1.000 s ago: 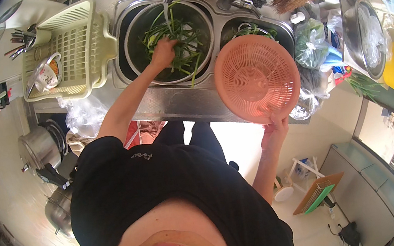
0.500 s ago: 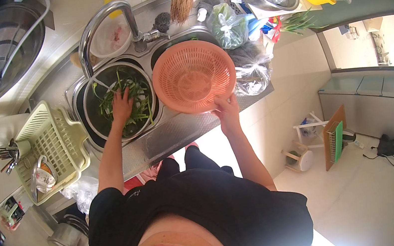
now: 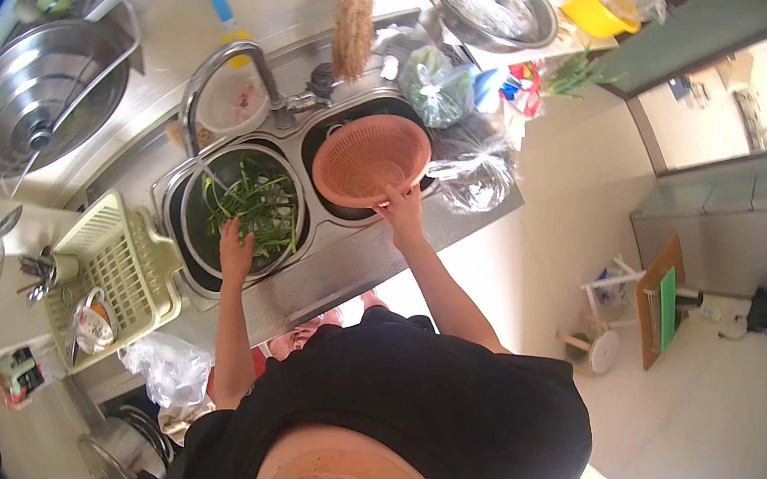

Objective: The person organizes dishes in a drying rack, puts away a steamer rack in a cabinet, and then washes green beans by hand in a sink and places them in a colander.

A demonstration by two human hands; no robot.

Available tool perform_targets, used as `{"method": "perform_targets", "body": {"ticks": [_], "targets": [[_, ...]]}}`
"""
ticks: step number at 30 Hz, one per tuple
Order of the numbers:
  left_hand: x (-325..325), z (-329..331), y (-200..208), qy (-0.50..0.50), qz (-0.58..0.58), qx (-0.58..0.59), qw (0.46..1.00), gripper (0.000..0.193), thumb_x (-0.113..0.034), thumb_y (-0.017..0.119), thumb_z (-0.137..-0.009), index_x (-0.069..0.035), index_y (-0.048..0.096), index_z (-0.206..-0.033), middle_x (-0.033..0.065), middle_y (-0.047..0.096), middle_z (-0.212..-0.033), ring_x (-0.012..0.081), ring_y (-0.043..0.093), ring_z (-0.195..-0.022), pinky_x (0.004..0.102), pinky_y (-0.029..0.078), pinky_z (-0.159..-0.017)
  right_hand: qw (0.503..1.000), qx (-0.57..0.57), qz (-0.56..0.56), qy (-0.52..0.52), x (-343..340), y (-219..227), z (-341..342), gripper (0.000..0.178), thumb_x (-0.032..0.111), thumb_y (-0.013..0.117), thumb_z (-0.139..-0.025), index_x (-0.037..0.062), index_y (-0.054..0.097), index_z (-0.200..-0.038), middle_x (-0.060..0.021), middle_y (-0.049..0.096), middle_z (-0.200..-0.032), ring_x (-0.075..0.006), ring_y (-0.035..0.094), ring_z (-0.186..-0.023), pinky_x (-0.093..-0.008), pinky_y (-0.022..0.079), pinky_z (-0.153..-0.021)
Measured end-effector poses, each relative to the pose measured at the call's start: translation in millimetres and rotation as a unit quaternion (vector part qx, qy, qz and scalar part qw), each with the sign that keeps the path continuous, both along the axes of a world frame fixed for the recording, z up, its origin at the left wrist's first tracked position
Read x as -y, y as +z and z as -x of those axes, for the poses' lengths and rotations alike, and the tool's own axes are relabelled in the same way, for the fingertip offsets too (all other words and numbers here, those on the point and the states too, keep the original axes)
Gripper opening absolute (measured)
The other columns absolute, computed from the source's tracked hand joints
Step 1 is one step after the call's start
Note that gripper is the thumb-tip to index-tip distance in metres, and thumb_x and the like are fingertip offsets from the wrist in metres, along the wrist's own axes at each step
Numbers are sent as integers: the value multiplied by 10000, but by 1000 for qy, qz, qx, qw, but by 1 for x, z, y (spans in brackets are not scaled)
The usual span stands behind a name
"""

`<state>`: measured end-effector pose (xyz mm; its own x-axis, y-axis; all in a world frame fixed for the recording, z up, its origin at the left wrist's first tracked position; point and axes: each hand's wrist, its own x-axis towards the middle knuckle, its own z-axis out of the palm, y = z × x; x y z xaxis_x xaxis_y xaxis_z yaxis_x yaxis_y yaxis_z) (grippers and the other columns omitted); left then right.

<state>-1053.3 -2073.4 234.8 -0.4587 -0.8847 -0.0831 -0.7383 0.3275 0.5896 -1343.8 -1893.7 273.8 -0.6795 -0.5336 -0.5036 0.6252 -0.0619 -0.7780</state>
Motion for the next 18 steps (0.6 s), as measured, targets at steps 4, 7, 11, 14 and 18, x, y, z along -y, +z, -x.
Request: {"method": "perform_targets", "body": {"ticks": [4,7,11,14,18], "targets": [[-13,5,19,58,-17,-44,997,403,-205,596,-828,2,544,-1169,213,455,-1274,365,438,-1159,417,372,-958,998,-10,-19,65,-24,-2,5,424,119,602,-822,103,371,-1177,-67,516,-977,-188,560,-822,-323,508,-734],[-18,7,32,85,24,-100,991,363,-194,607,-806,7,577,-1107,207,534,-1164,353,497,-1086,407,395,-926,990,-15,-28,137,-42,11,3,376,131,571,-841,59,414,-1175,-77,525,-962,-213,580,-838,-327,514,-746],[-29,21,68,126,54,-174,975,323,-201,606,-808,10,601,-1054,186,587,-1011,317,569,-920,381,458,-784,972,36,-63,225,-55,41,-7,426,145,562,-855,-9,430,-1230,-89,589,-960,-189,597,-862,-313,515,-736],[-33,25,91,152,71,-203,965,253,-185,597,-819,-19,633,-1006,159,613,-926,294,589,-820,353,468,-720,952,-26,-40,303,-38,65,-19,380,125,546,-866,-37,466,-1201,-117,603,-959,-186,611,-824,-288,515,-732],[-42,31,127,176,94,-277,940,205,-128,576,-831,-45,650,-1004,105,625,-829,218,577,-726,313,455,-676,911,-161,8,379,4,93,-41,341,118,572,-860,-43,510,-1154,-72,604,-801,-118,577,-687,-221,464,-610]]}}
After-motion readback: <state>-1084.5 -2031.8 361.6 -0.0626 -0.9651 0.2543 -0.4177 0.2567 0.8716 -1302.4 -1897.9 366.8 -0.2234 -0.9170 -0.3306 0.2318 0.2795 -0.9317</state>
